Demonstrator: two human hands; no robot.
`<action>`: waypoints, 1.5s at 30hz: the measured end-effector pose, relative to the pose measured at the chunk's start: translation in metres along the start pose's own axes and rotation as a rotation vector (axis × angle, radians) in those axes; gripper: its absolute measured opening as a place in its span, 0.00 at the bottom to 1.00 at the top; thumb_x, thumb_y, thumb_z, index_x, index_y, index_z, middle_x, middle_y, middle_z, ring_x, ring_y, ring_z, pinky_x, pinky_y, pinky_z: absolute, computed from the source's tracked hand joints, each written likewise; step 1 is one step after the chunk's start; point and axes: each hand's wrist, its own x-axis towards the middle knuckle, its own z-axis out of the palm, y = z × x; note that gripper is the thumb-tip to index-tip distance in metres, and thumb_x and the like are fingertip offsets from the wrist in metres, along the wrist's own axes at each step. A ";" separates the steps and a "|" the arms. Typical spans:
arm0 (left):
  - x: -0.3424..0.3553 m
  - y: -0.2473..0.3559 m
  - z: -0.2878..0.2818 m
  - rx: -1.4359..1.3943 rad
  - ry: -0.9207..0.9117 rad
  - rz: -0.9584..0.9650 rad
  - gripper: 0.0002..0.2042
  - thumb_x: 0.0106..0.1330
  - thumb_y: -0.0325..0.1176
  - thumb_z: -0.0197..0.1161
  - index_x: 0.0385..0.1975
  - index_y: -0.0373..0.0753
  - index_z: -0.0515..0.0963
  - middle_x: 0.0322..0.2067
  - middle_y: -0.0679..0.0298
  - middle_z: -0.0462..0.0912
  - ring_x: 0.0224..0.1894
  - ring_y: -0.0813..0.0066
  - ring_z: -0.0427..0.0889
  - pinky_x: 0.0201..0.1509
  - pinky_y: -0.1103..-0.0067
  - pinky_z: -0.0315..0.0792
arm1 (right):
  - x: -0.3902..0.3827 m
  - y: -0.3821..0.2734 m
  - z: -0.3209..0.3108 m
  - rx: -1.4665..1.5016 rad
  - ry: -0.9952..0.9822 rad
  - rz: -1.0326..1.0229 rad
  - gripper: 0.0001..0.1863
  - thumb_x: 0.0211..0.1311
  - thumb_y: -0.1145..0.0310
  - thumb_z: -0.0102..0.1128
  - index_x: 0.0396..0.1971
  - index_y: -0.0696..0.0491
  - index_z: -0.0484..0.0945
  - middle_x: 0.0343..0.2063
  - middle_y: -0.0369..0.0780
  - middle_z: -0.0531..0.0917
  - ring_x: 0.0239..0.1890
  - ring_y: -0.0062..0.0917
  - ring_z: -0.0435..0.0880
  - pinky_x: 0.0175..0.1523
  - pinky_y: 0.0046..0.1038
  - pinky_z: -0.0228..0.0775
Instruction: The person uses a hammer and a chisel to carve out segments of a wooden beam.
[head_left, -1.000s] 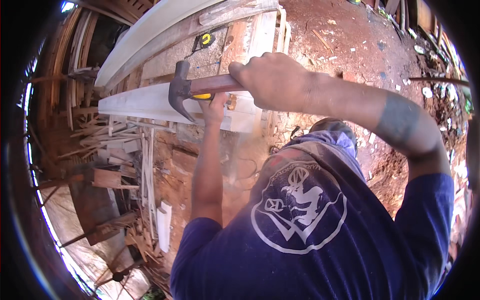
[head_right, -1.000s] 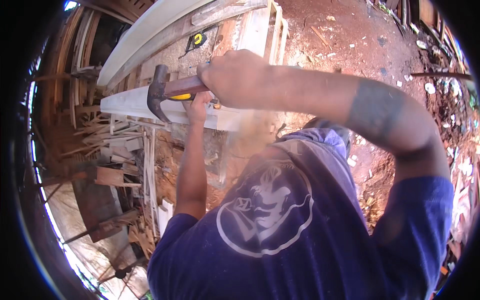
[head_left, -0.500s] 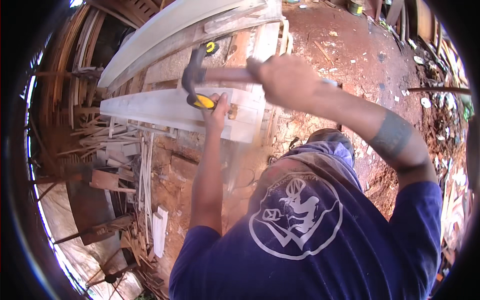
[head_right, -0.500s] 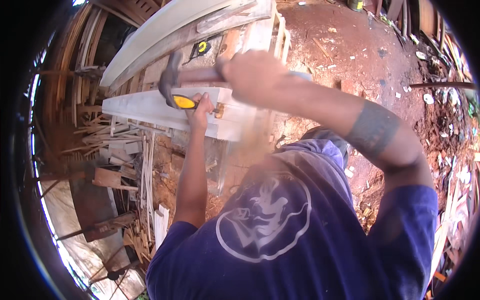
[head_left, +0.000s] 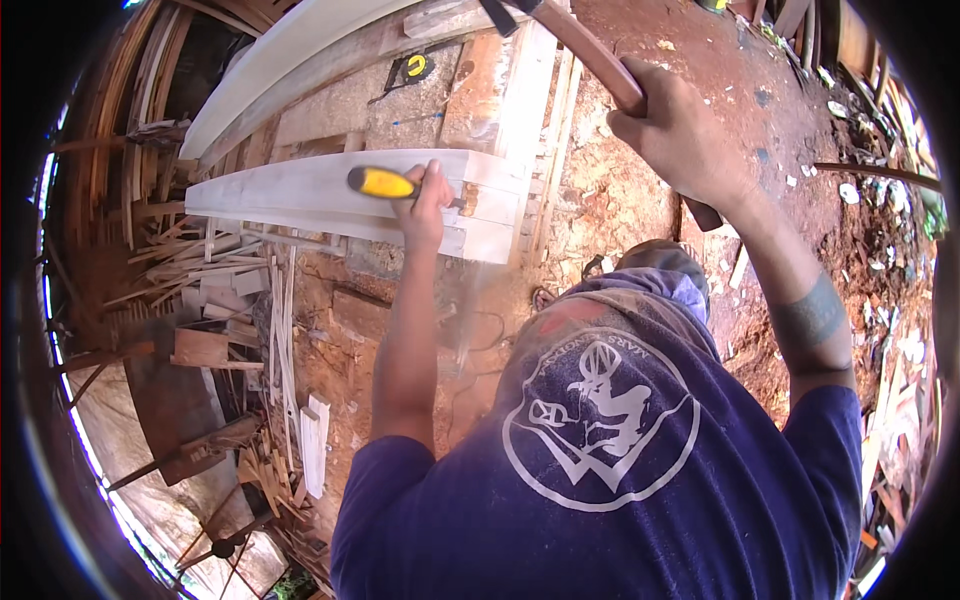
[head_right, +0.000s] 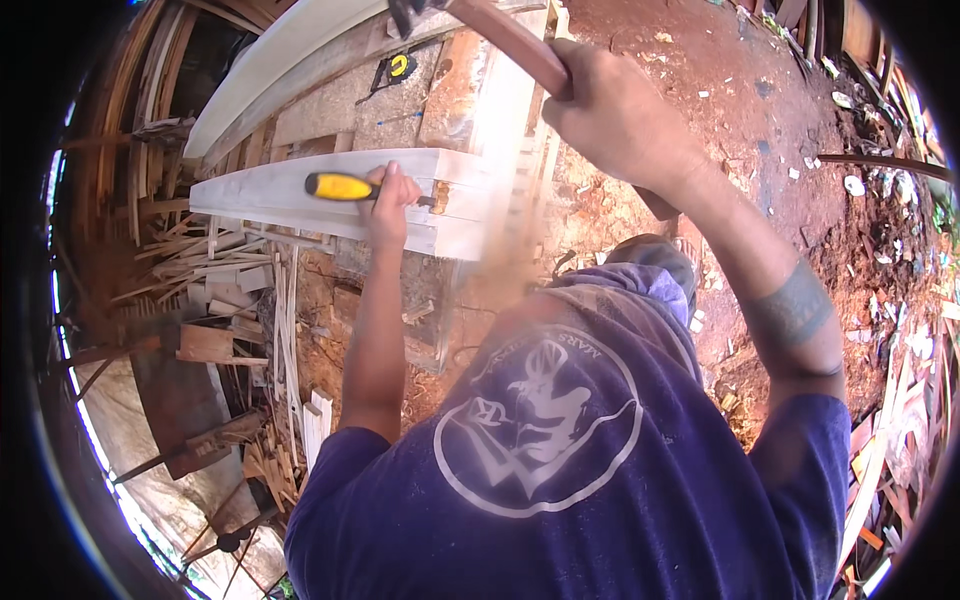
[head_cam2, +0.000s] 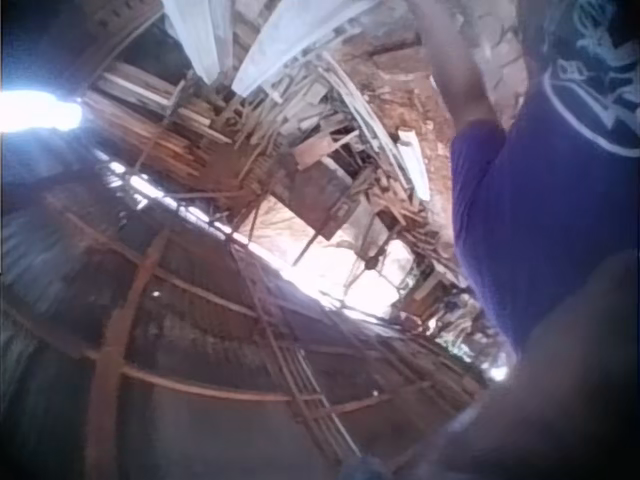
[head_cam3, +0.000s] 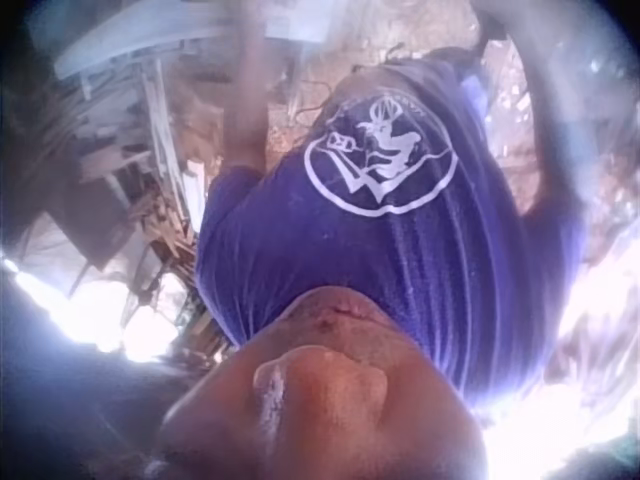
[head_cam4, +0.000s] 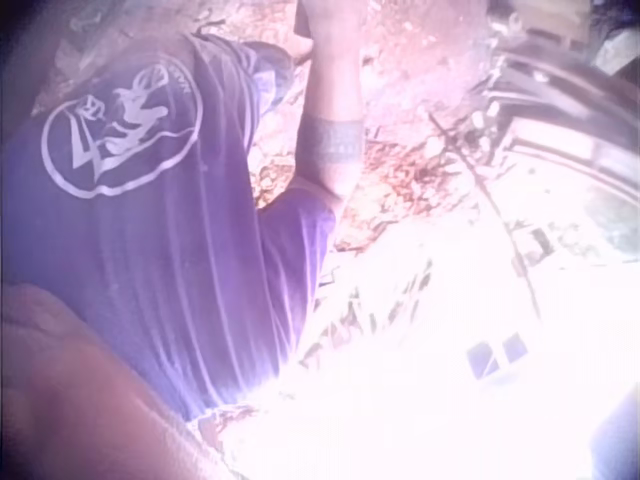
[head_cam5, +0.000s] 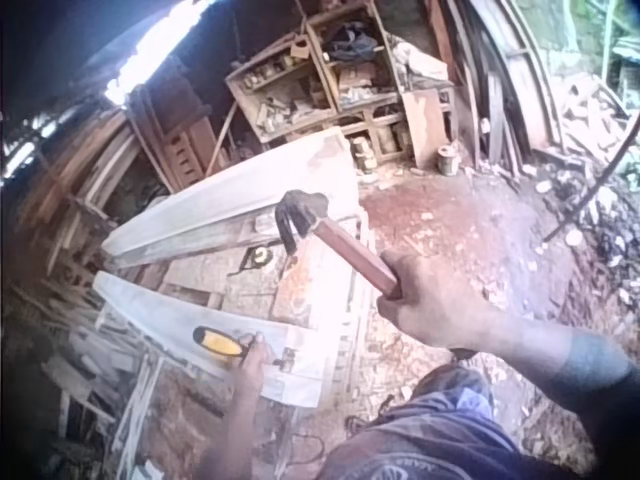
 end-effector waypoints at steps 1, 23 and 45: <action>0.005 0.000 0.001 -0.016 -0.044 -0.064 0.20 0.77 0.30 0.52 0.17 0.42 0.58 0.13 0.73 0.57 0.16 0.82 0.56 0.25 0.78 0.57 | -0.001 -0.008 -0.001 -0.001 -0.001 -0.003 0.13 0.61 0.69 0.61 0.41 0.61 0.75 0.23 0.47 0.78 0.28 0.35 0.82 0.38 0.38 0.71; -0.005 -0.015 -0.002 0.066 -0.003 -0.018 0.21 0.70 0.31 0.63 0.15 0.44 0.61 0.13 0.73 0.64 0.16 0.85 0.60 0.21 0.81 0.54 | 0.022 -0.067 0.010 -0.382 -0.069 -0.698 0.14 0.57 0.73 0.58 0.44 0.57 0.73 0.23 0.47 0.84 0.29 0.43 0.88 0.33 0.43 0.81; -0.075 -0.016 0.006 0.181 0.066 0.213 0.16 0.74 0.33 0.57 0.21 0.44 0.63 0.23 0.66 0.70 0.29 0.78 0.66 0.35 0.76 0.64 | -0.012 0.015 0.002 0.071 0.034 0.005 0.12 0.55 0.74 0.56 0.38 0.62 0.76 0.28 0.56 0.83 0.36 0.51 0.85 0.44 0.46 0.75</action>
